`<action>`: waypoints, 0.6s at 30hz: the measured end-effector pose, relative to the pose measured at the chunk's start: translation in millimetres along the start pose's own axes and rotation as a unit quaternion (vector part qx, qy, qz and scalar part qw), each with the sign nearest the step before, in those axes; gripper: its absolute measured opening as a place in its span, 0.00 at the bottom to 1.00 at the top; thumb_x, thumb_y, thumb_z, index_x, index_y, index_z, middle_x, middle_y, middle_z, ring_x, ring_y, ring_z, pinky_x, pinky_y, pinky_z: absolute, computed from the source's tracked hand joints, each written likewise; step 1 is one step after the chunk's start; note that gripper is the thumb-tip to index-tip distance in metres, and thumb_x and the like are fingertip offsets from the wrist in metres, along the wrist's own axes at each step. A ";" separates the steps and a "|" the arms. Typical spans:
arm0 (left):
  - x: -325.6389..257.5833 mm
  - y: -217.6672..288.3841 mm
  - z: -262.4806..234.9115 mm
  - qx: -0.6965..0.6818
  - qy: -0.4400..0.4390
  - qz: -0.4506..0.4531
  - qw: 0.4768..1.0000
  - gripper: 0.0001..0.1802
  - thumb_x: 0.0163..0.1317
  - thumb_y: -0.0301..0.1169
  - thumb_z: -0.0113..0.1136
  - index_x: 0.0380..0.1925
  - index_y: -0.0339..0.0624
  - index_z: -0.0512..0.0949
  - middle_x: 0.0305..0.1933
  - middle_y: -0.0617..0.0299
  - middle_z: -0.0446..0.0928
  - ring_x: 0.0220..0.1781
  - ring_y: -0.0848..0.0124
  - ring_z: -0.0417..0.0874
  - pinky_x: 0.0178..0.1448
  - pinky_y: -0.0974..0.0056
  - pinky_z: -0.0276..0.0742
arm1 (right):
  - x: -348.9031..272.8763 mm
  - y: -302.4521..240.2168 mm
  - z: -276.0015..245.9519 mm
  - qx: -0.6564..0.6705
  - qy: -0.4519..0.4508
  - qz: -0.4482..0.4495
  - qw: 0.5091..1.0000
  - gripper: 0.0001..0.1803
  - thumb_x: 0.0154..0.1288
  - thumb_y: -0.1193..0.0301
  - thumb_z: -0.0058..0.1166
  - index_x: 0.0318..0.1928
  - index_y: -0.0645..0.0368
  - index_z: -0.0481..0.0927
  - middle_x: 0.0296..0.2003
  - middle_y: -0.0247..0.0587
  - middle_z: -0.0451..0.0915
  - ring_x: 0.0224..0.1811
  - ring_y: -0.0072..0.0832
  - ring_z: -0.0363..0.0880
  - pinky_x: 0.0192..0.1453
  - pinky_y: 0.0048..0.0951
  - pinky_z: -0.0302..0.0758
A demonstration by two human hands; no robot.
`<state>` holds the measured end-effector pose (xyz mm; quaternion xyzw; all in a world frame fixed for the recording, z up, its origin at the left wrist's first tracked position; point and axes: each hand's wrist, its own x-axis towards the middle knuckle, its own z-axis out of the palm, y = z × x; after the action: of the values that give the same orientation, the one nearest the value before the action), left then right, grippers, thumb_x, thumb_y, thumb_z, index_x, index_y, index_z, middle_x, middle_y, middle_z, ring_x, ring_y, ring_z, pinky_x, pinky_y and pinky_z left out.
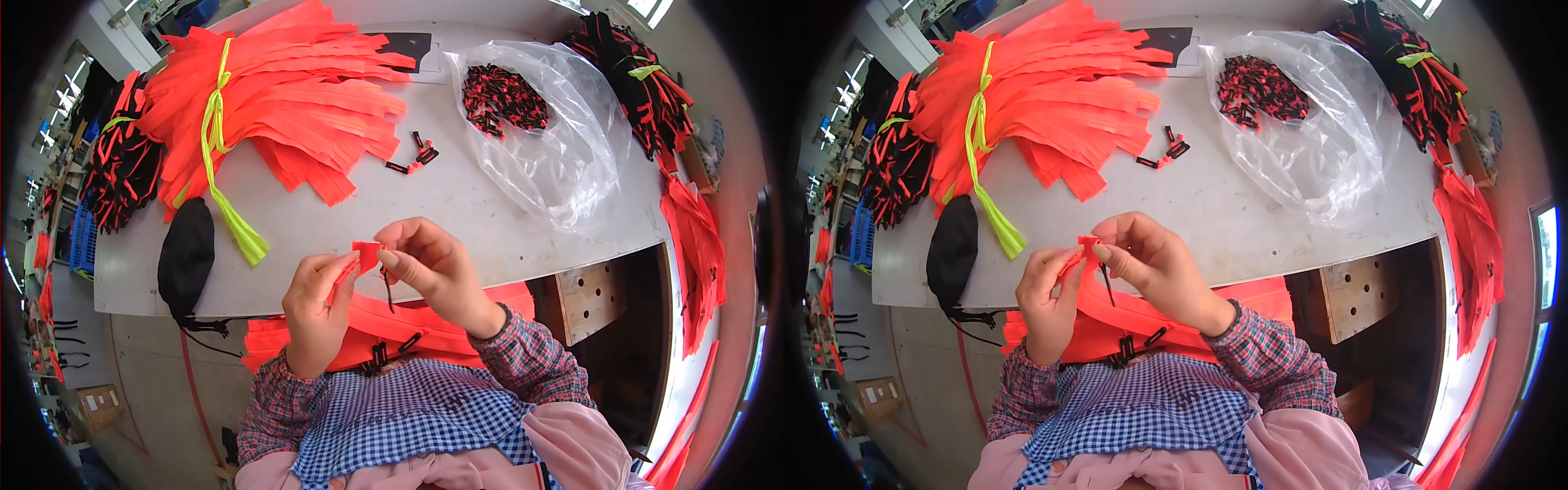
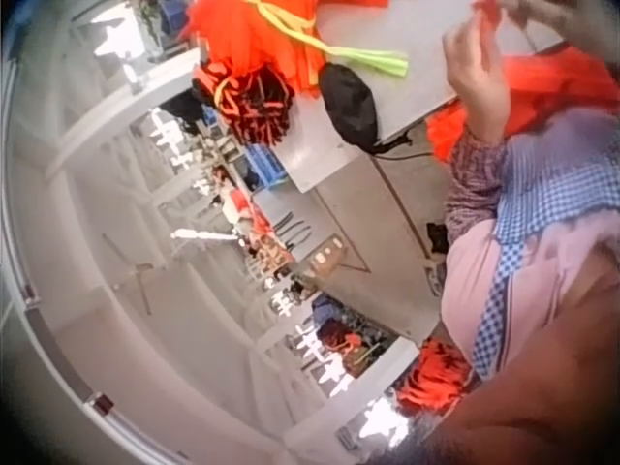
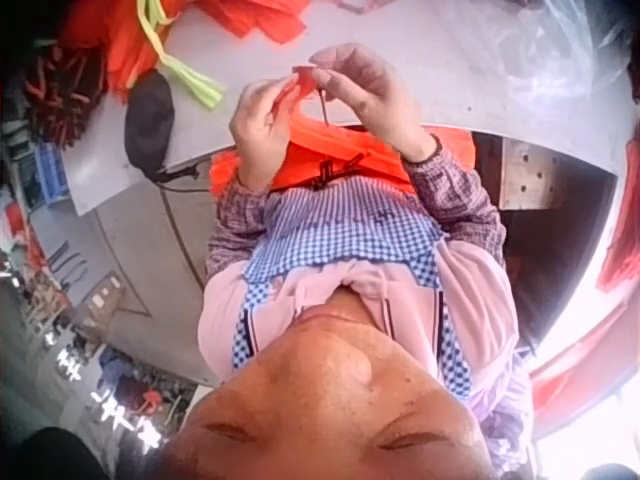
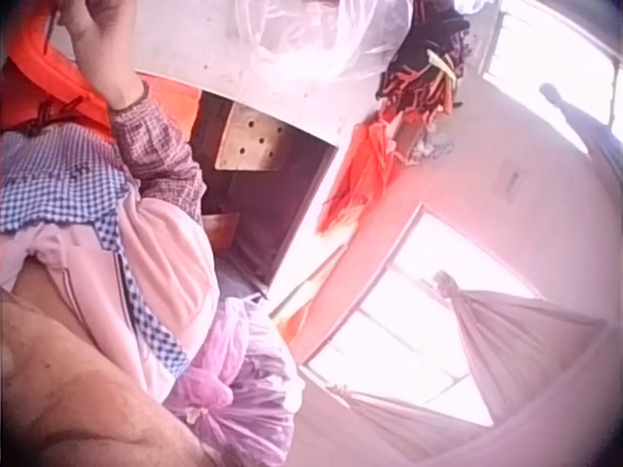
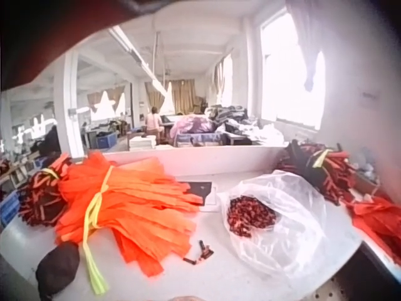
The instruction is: Manually attaching plastic sliders or components to fabric zipper strips at a workbench.
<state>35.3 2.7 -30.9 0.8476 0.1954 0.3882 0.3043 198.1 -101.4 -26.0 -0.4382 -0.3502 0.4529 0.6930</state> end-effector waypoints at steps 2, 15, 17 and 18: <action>-1.7 4.7 -0.6 -0.002 -0.007 -0.005 1.000 0.14 0.64 0.18 0.65 0.50 0.38 0.84 0.42 0.57 0.79 0.40 0.66 0.84 0.41 0.64 0.81 | -2.2 3.1 9.1 -0.116 0.014 -0.067 0.991 0.08 0.76 0.74 0.56 0.51 0.64 0.79 0.44 0.33 0.80 0.44 0.19 0.80 0.48 0.23 0.79; -1.8 5.6 -3.3 0.000 -0.017 0.033 0.999 0.15 0.62 0.14 0.64 0.49 0.33 0.82 0.42 0.55 0.80 0.35 0.66 0.85 0.35 0.65 0.82 | -3.7 1.0 11.8 -0.380 -0.014 -0.247 0.891 0.14 0.63 0.80 0.66 0.49 0.64 0.84 0.39 0.45 0.82 0.38 0.36 0.84 0.40 0.32 0.82; -3.1 4.1 -3.8 -0.009 -0.019 0.023 1.000 0.14 0.62 0.15 0.64 0.48 0.33 0.82 0.41 0.55 0.80 0.35 0.66 0.85 0.36 0.65 0.82 | -2.9 0.8 10.2 -0.355 -0.018 -0.212 0.911 0.13 0.63 0.80 0.65 0.49 0.63 0.84 0.39 0.45 0.82 0.38 0.36 0.85 0.41 0.31 0.82; -3.7 3.6 -4.1 -0.014 -0.020 0.018 1.000 0.14 0.62 0.15 0.64 0.48 0.32 0.82 0.41 0.55 0.81 0.35 0.66 0.85 0.36 0.65 0.82 | -2.6 0.6 9.1 -0.342 -0.024 -0.193 0.919 0.13 0.64 0.80 0.65 0.49 0.63 0.84 0.39 0.45 0.82 0.38 0.35 0.85 0.41 0.31 0.82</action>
<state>30.1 -0.6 -28.3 0.8545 0.1687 0.3789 0.3129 189.0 -101.1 -23.4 -0.5608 -0.5783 0.1734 0.5665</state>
